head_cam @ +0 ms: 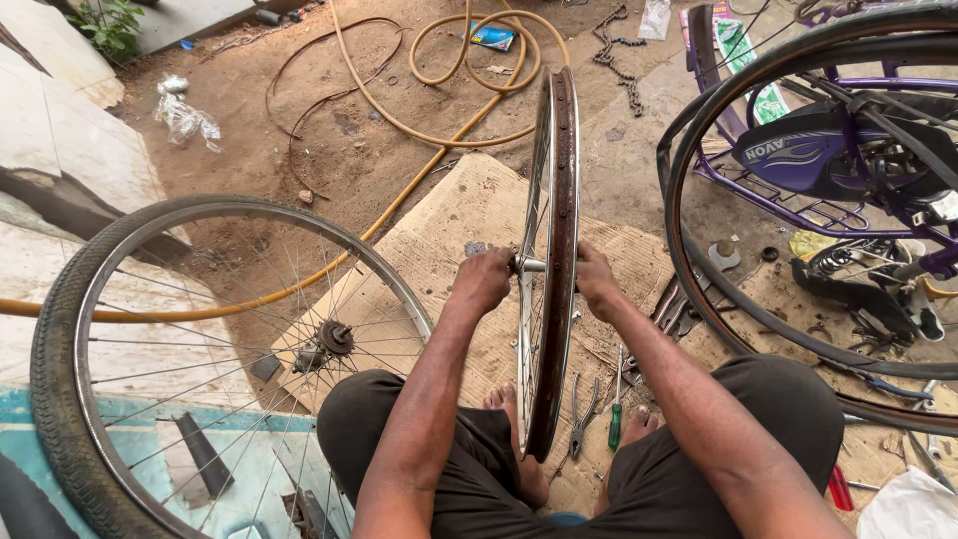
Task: The person removes an old tire and inner tube from a bicycle wheel rim, then installs a new inner tube and tire onto the rim. They use a tire lever to pry the tire bead over the rim edge and secure it in place.
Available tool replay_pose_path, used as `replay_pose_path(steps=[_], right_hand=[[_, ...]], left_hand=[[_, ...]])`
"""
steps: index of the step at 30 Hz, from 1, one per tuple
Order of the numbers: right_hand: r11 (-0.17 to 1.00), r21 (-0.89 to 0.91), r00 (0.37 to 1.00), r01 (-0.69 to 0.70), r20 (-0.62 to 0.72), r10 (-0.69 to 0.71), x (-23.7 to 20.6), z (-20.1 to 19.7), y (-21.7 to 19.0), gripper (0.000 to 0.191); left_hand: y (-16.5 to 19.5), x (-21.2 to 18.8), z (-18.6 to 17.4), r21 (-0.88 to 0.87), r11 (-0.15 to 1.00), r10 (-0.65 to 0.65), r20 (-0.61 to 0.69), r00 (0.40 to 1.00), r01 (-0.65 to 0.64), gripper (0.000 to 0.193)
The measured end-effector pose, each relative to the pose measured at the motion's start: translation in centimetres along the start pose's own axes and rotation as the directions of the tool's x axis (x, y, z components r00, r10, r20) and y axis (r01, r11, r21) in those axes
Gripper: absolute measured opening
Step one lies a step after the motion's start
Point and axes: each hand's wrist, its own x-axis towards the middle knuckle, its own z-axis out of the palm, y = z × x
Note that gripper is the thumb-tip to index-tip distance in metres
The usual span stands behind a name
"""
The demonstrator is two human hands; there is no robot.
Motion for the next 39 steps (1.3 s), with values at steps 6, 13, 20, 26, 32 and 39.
replay_pose_path(steps=[6,13,20,26,32,39], right_hand=[[0.989,0.043,0.989,-0.14,-0.042,0.142,-0.5,0.4,-0.3,0.035],[0.998,-0.045,0.997,-0.051,-0.06,0.048,-1.2,0.1,0.0,0.018],[0.988,0.156,1.0,-0.003,-0.016,0.006,-0.7,-0.1,0.5,0.014],[0.989,0.106,0.991,-0.101,-0.074,0.109,-0.3,-0.5,0.6,0.024],[0.995,0.09,0.996,-0.046,-0.078,0.053,-0.5,-0.5,1.0,0.021],[0.999,-0.001,0.999,0.04,-0.032,-0.04,-0.2,-1.0,0.5,0.033]], left_hand=[[0.2,0.4,-0.2,-0.066,0.994,-0.08,0.148,0.986,0.09,0.023],[0.3,-0.3,0.3,-0.462,0.86,-0.197,0.092,0.976,0.217,0.025],[0.4,-0.4,0.5,-0.529,0.817,-0.21,0.093,0.973,0.227,0.025],[0.4,-0.3,0.0,-0.538,0.793,-0.221,0.184,0.958,0.286,0.031],[0.7,-0.5,0.3,-0.437,0.862,-0.222,0.131,0.966,0.258,0.032],[0.4,-0.2,0.9,-0.483,0.848,-0.205,0.079,0.976,0.217,0.032]])
